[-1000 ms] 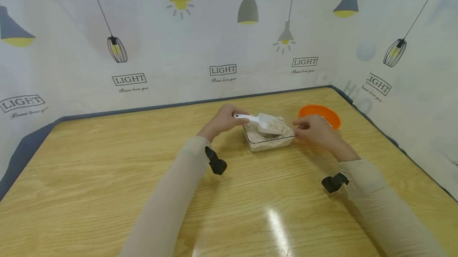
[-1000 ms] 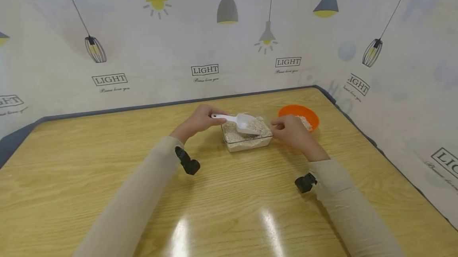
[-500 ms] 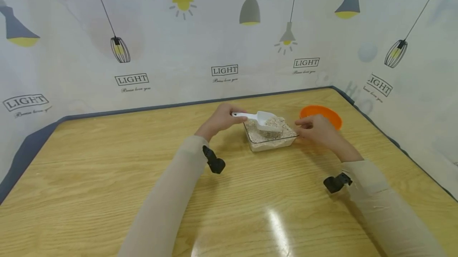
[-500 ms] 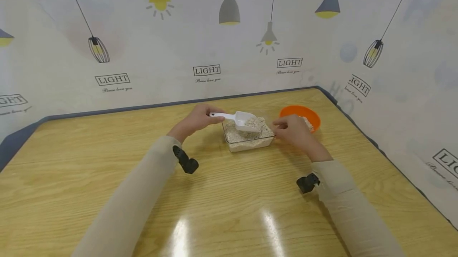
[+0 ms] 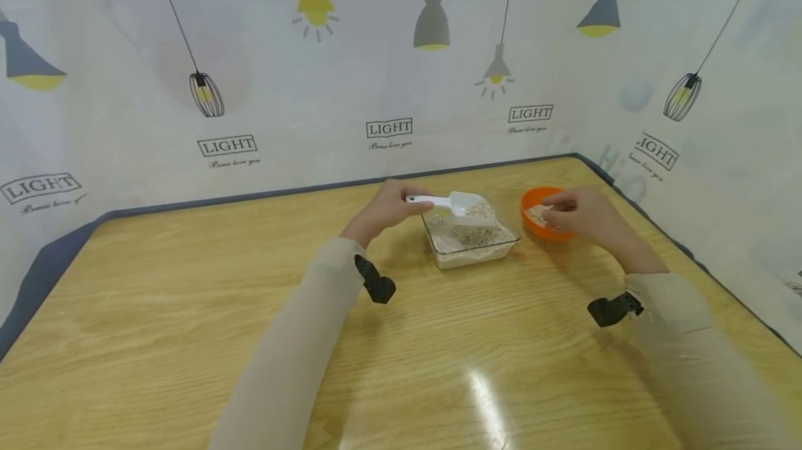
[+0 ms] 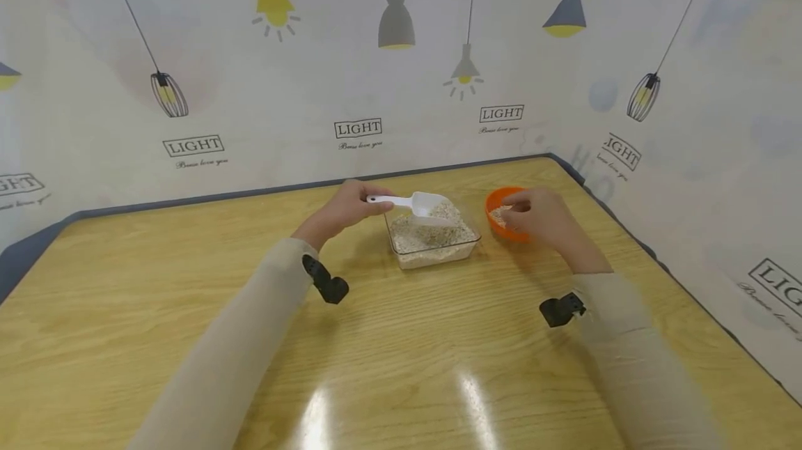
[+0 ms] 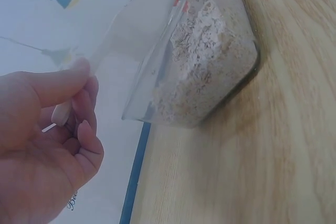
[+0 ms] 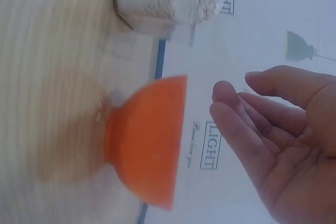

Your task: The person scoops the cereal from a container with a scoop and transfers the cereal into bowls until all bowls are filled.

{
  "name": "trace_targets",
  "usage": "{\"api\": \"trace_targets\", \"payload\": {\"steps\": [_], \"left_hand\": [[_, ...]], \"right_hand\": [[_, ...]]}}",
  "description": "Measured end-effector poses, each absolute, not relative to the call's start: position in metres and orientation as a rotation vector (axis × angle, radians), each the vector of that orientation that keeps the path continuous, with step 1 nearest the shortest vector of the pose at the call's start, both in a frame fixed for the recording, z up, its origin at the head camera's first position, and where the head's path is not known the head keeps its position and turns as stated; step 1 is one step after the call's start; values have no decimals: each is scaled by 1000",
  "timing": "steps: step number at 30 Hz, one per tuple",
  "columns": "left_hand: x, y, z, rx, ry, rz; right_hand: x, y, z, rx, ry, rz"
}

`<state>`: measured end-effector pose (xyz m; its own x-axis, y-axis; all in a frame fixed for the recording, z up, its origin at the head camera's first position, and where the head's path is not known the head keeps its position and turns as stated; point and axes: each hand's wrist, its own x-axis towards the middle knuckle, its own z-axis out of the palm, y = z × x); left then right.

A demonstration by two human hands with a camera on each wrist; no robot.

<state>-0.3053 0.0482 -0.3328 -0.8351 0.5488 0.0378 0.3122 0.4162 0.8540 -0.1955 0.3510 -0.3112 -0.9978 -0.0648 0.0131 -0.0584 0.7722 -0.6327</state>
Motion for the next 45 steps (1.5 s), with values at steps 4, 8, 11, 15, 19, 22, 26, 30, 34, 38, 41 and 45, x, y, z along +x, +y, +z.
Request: {"api": "trace_targets", "payload": {"steps": [4, 8, 11, 15, 19, 22, 26, 30, 34, 38, 41, 45], "left_hand": [[-305, 51, -333, 761, 2423, 1379], [-305, 56, -332, 778, 2421, 1374], [-304, 62, -330, 774, 2419, 1365], [-304, 70, -330, 762, 2413, 1363], [-304, 77, -330, 764, 2399, 1370], [-303, 82, -328, 769, 2394, 1374], [-304, 89, -325, 774, 2390, 1378], [-304, 97, -323, 750, 2381, 1397], [-304, 105, -322, 718, 2373, 1414], [-305, 113, -325, 721, 2397, 1421], [-305, 118, -327, 722, 2401, 1444], [-303, 125, -327, 725, 2394, 1466]], "right_hand": [[-196, 365, -306, -90, 2924, -1120], [-195, 379, -303, -73, 2950, -1080], [-196, 390, -305, -67, 2963, -1060], [-199, 404, -310, -51, 2973, -1077], [-203, 416, -315, -19, 2977, -1110], [-207, 422, -317, 1, 2972, -1134], [-211, 429, -319, 15, 2954, -1151], [-217, 436, -322, 36, 2927, -1119], [-218, 441, -326, 11, 2873, -1092], [-217, 442, -330, -19, 2829, -1132], [-217, 441, -331, -16, 2823, -1163], [-220, 440, -333, -16, 2828, -1179]]}}
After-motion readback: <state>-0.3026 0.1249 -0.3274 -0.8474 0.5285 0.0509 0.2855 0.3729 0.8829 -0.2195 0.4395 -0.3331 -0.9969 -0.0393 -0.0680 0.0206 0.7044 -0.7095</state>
